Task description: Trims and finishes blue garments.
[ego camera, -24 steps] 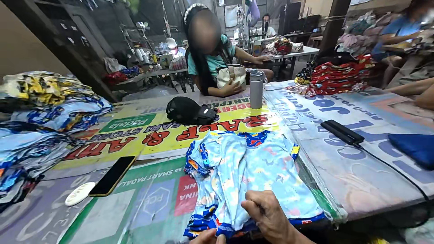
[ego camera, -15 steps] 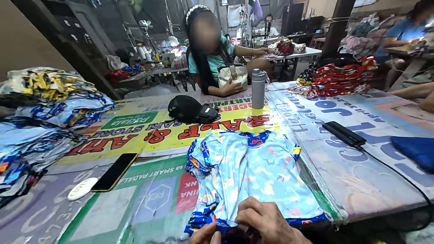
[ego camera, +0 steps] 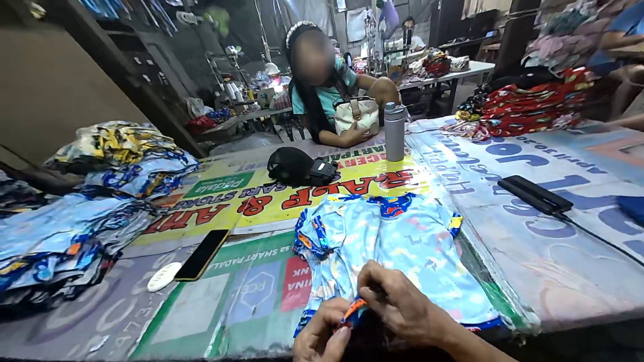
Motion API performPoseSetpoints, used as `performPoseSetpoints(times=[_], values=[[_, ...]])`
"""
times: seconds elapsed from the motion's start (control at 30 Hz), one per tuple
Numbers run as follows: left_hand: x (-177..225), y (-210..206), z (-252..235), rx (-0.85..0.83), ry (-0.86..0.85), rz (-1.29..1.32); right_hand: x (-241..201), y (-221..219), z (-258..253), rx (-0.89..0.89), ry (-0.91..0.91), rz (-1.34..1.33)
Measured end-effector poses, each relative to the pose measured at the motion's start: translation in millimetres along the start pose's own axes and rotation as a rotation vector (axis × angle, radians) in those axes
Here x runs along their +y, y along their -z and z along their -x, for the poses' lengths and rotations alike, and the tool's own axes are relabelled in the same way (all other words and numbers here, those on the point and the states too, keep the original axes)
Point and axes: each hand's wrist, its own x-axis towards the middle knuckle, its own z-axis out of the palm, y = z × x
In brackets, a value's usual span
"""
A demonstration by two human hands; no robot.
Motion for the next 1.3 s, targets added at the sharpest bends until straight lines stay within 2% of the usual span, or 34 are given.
performPoseSetpoints(times=[0.07,0.13,0.23,0.37,0.43,0.53,0.73,0.9,1.07,1.3], values=[[-6.3,6.5,-0.2,-0.041,0.165,0.261,4.8,-12.6,-6.2,-0.074,-0.080,0.071],[-13.3,9.3,0.7,0.036,0.305,0.394,8.5,-29.2,-6.9,-0.167,-0.132,0.179],[-11.5,4.4,1.0,0.170,0.403,0.450,13.2,-35.4,-3.1,-0.115,-0.137,0.237],[2.4,-8.7,1.8,0.259,0.347,0.341,-1.1,-21.7,4.3,0.208,-0.019,0.148],[6.4,-13.0,3.2,0.245,0.317,0.279,-13.7,-21.6,8.9,0.159,0.036,0.038],[5.9,-13.6,5.1,0.201,0.298,0.253,-15.5,-32.3,8.2,0.040,-0.015,-0.064],[-5.3,-2.2,10.2,0.135,0.223,0.178,-5.2,-41.3,3.2,0.076,-0.194,-0.372],[-10.4,-4.9,9.8,0.138,0.187,0.091,6.7,-42.0,4.7,0.135,-0.170,-0.359],[-14.9,-12.3,10.8,0.206,0.219,0.060,15.5,-45.2,6.7,0.086,-0.238,-0.413],[-17.3,-18.5,11.7,0.212,0.216,0.084,16.3,-44.0,8.2,0.053,-0.277,-0.448]])
